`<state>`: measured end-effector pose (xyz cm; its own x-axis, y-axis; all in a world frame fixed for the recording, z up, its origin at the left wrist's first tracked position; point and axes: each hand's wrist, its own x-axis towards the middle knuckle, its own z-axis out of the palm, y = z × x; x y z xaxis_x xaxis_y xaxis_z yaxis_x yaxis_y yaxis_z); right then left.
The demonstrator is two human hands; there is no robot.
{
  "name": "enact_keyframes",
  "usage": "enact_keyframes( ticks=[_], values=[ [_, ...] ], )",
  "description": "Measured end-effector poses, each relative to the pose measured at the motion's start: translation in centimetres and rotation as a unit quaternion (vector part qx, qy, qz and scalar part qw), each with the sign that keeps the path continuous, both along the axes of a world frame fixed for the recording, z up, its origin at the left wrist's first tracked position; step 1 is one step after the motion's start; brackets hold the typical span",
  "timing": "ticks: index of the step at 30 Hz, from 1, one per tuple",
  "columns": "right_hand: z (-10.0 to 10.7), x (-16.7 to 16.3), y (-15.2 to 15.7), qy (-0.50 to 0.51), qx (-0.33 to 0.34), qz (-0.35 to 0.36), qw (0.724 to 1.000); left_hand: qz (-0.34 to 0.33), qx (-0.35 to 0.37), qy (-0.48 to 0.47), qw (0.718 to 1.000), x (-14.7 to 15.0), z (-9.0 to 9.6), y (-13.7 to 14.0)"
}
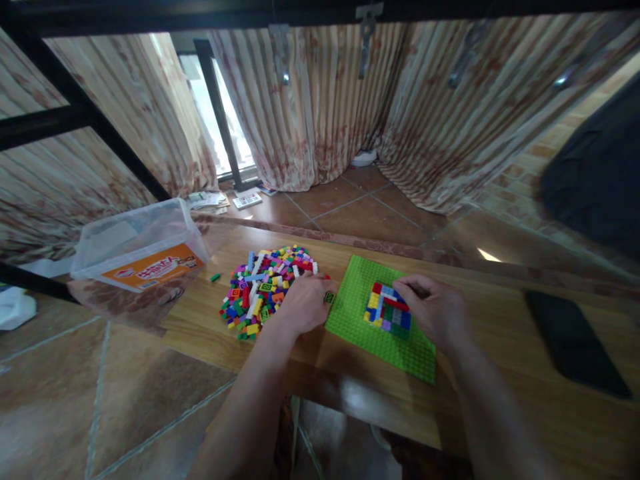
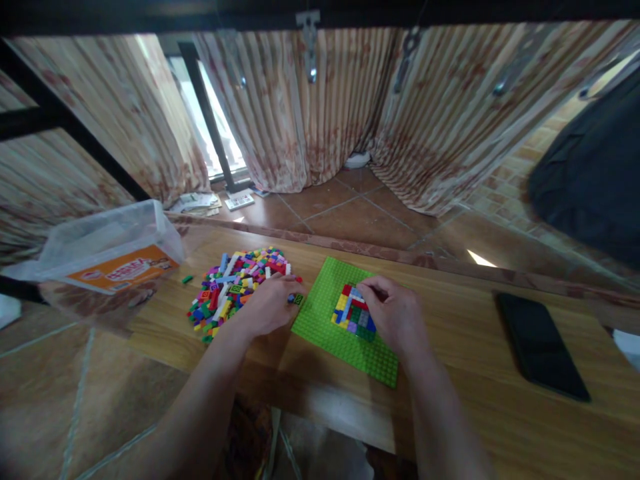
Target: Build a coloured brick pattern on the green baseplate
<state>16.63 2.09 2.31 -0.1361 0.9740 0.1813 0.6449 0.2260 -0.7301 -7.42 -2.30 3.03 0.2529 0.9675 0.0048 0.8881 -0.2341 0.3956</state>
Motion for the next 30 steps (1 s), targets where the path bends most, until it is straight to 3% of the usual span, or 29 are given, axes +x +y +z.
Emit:
enact_keyframes(
  ticks=[12, 15, 18, 22, 27, 30],
  values=[
    [1.0, 0.9, 0.1, 0.02, 0.034, -0.009, 0.999, 0.025, 0.011, -0.139, 0.99, 1.9, 0.1, 0.3],
    [0.6, 1.0, 0.0, 0.05, 0.009, 0.021, 0.999, 0.024, 0.007, -0.185, 0.982, 3.1, 0.0, 0.3],
    [0.4, 0.8, -0.2, 0.075, -0.04, 0.099, 0.991, 0.035, 0.014, -0.246, 0.968, 4.4, -0.2, 0.6],
    [0.8, 0.2, -0.7, 0.056, -0.036, 0.177, 0.982, 0.037, -0.016, -0.38, 0.924, 6.1, -0.7, 1.1],
    [1.0, 0.2, -0.7, 0.07, -0.006, 0.169, 0.983, 0.016, -0.113, -0.53, 0.84, 7.5, -1.1, 1.5],
    [0.7, 0.8, -0.6, 0.056, -0.008, 0.145, 0.988, 0.038, -0.123, -0.544, 0.829, 7.7, -1.1, 1.6]
  ],
)
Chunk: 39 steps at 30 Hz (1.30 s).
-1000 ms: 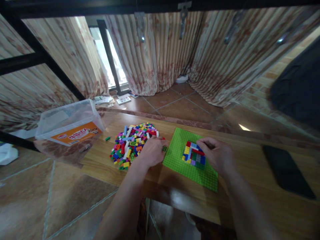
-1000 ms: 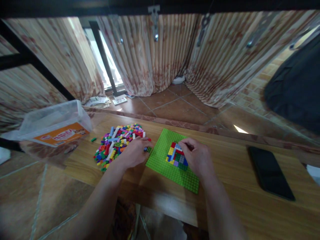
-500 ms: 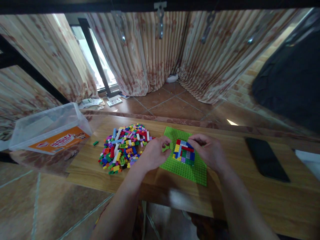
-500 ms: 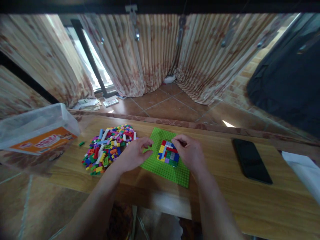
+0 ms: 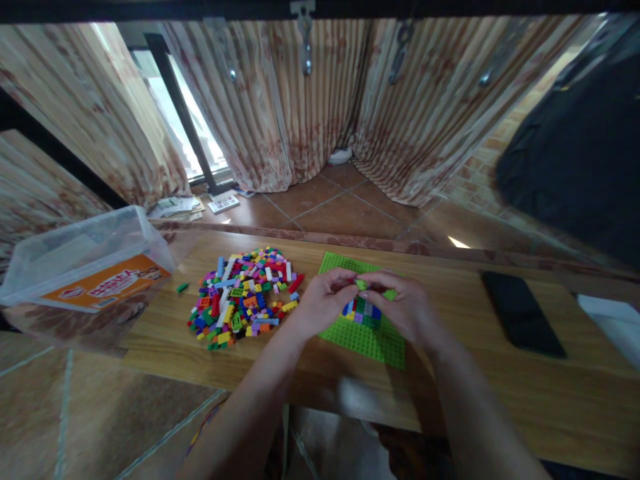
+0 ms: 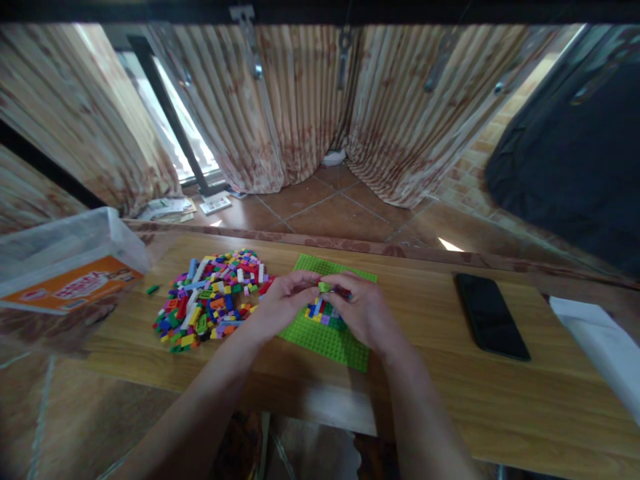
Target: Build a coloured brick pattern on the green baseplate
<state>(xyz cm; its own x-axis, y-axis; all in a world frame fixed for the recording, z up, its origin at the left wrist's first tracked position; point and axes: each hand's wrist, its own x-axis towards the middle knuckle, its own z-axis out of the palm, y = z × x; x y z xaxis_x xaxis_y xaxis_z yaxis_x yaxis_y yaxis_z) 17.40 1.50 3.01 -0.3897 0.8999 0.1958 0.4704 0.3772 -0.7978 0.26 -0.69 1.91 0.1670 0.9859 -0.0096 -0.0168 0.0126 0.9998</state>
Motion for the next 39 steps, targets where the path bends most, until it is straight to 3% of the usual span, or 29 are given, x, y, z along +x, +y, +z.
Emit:
enact_keyframes(
  ticks=[6, 10, 20, 31, 35, 39],
  values=[
    [-0.1, 2.7, 0.6, -0.059, 0.01, -0.085, 0.995, 0.087, 0.01, 0.106, 0.991, -0.8, -0.8, 0.5],
    [-0.1, 4.6, 1.1, -0.086, 0.009, -0.15, 0.985, 0.092, 0.029, 0.196, 0.976, -1.3, -1.2, 0.6],
    [-1.3, 4.7, 1.4, -0.18, -0.038, -0.083, 0.979, 0.04, 0.035, 0.264, 0.963, -1.1, -1.1, 0.2],
    [-1.1, 3.0, 0.5, -0.119, -0.085, -0.024, 0.989, 0.02, 0.036, 0.331, 0.943, -0.9, -0.1, -0.2],
    [-0.7, 1.4, -0.1, -0.159, -0.066, 0.007, 0.985, 0.027, 0.042, 0.337, 0.94, -0.8, -0.2, -0.2],
    [-0.6, 0.5, -0.2, -0.206, -0.019, -0.009, 0.978, 0.027, 0.043, 0.33, 0.942, -0.8, -0.4, -0.3]
  ],
)
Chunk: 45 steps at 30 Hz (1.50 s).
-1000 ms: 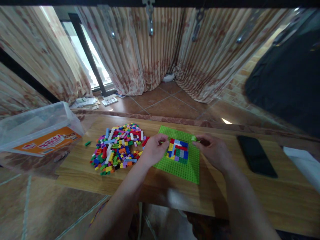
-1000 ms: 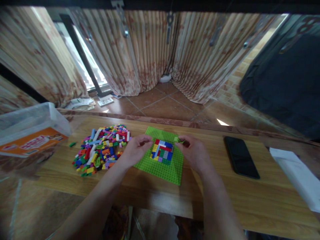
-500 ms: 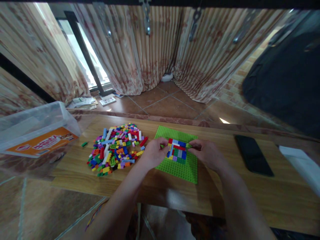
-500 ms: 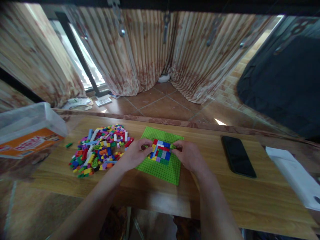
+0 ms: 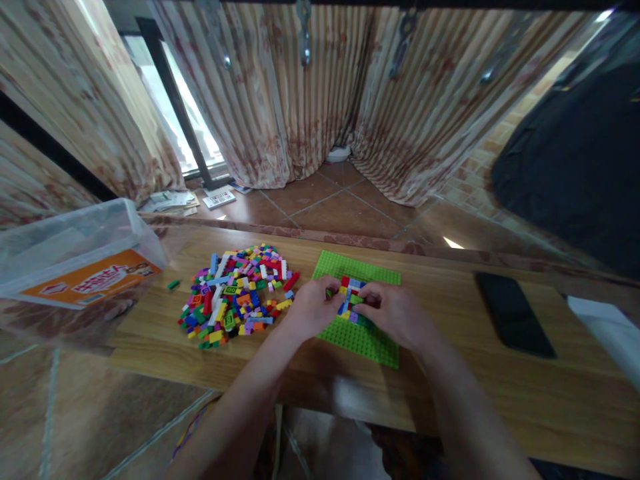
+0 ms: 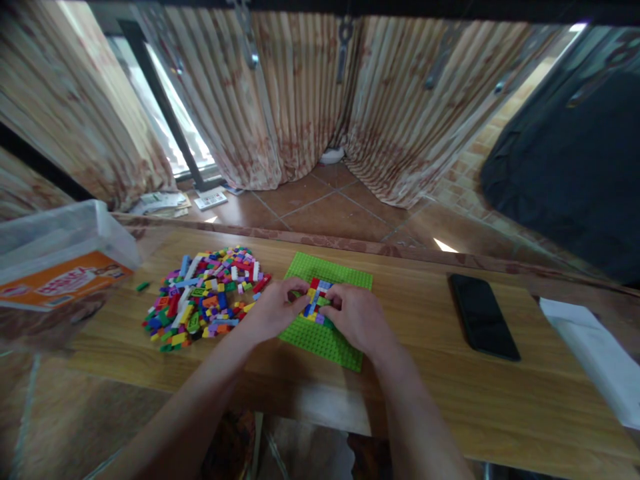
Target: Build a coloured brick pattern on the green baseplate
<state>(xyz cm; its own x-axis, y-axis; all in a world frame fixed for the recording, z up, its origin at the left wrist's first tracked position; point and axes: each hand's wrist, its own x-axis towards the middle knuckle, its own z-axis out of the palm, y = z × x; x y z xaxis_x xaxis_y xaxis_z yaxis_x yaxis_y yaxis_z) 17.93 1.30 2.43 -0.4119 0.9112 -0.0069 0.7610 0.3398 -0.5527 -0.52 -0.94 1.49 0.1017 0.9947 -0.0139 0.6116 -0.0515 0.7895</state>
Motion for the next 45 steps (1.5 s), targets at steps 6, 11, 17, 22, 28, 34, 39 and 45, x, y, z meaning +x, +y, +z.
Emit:
enact_keyframes(
  ticks=[6, 11, 17, 22, 28, 34, 39, 45],
  values=[
    [-0.3, -0.1, 0.1, -0.016, 0.012, -0.018, 1.0, 0.004, -0.001, -0.001, 1.0, 0.0, -0.2, -0.1],
    [-0.3, 0.1, 0.3, 0.013, 0.001, -0.046, 0.999, 0.006, 0.0, 0.01, 1.0, 0.1, 0.0, -0.1],
    [-1.2, -0.1, 0.7, 0.025, 0.107, -0.132, 0.985, 0.001, -0.007, 0.016, 1.0, 0.2, 0.3, -0.2],
    [-2.5, -0.5, 0.6, -0.047, 0.1, -0.16, 0.981, 0.005, -0.004, 0.023, 1.0, 0.2, 0.2, -0.2],
    [-2.9, -0.5, 0.5, -0.064, 0.077, -0.164, 0.981, 0.012, -0.01, 0.03, 0.999, 0.2, 0.3, -0.5],
    [-2.7, -1.0, 0.1, -0.086, 0.072, -0.172, 0.979, 0.006, 0.005, 0.039, 0.999, 0.2, 0.5, -0.9],
    [-2.4, -1.3, -0.2, -0.104, 0.055, -0.173, 0.978, 0.009, 0.001, 0.052, 0.999, 0.2, 0.7, -1.1],
    [-2.8, -1.0, 0.0, -0.103, 0.062, -0.165, 0.979, 0.015, 0.019, 0.049, 0.999, 0.0, 0.4, -1.0]
  ],
)
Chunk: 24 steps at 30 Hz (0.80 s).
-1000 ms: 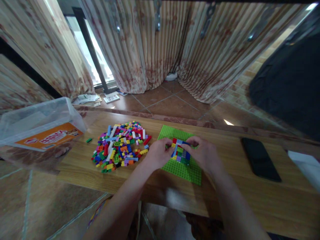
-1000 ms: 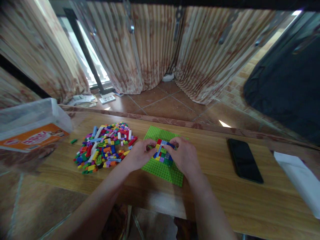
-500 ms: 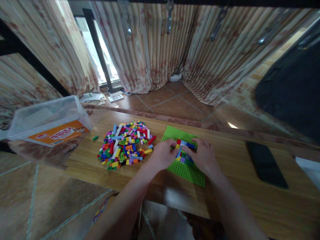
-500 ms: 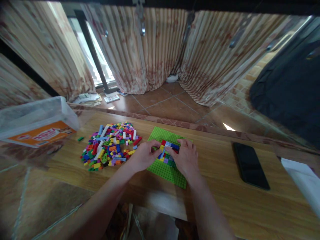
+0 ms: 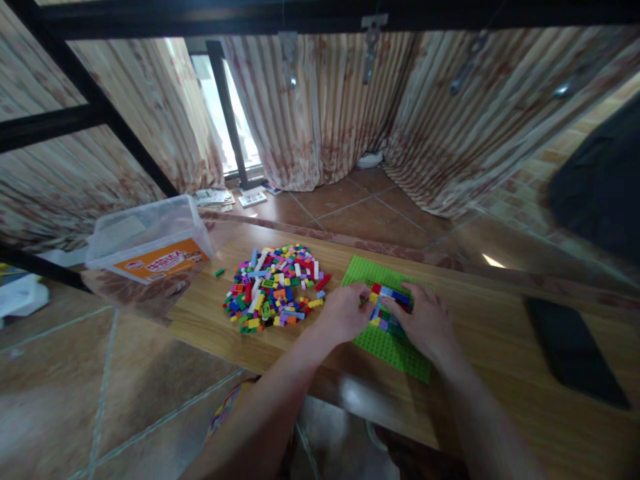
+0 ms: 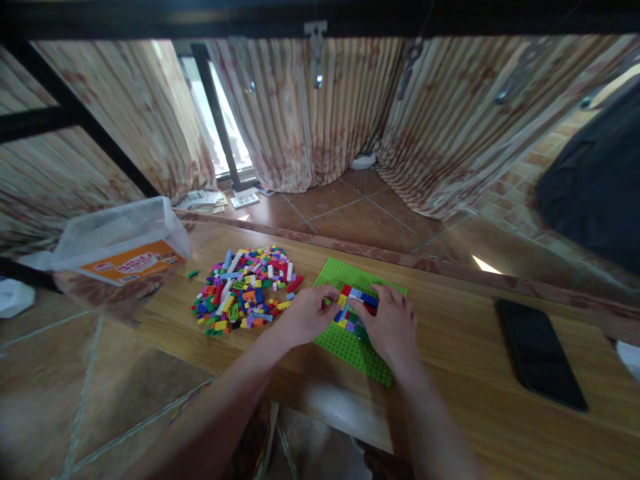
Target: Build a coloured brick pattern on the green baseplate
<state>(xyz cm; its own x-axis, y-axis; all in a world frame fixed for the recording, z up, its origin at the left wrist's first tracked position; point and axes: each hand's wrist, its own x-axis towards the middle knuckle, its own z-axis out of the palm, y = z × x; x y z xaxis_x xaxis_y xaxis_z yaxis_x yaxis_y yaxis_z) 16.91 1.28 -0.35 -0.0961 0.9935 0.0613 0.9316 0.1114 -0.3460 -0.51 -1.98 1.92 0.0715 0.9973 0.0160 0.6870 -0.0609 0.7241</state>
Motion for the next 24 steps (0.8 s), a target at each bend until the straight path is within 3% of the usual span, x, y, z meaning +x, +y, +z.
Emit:
enact_keyframes(
  ticks=[5, 8, 12, 18, 24],
  values=[
    [0.0, 0.0, 0.2, 0.012, 0.037, 0.013, 0.999, 0.089, 0.037, -0.045, 0.994, -2.7, 0.4, 1.1],
    [0.6, -0.8, 0.1, 0.037, 0.106, 0.01, 0.994, 0.153, 0.06, -0.079, 0.983, -5.0, 0.9, 1.5],
    [1.3, -3.4, -0.5, 0.137, 0.178, 0.095, 0.97, 0.229, 0.099, -0.131, 0.96, -7.4, 1.3, 1.6],
    [1.3, -8.7, -2.9, 0.157, 0.129, 0.258, 0.944, 0.321, 0.137, -0.239, 0.906, -9.7, 0.8, 1.6],
    [0.1, -11.4, -4.3, 0.093, 0.097, 0.313, 0.94, 0.309, 0.153, -0.246, 0.906, -10.5, 0.5, 1.3]
  ],
)
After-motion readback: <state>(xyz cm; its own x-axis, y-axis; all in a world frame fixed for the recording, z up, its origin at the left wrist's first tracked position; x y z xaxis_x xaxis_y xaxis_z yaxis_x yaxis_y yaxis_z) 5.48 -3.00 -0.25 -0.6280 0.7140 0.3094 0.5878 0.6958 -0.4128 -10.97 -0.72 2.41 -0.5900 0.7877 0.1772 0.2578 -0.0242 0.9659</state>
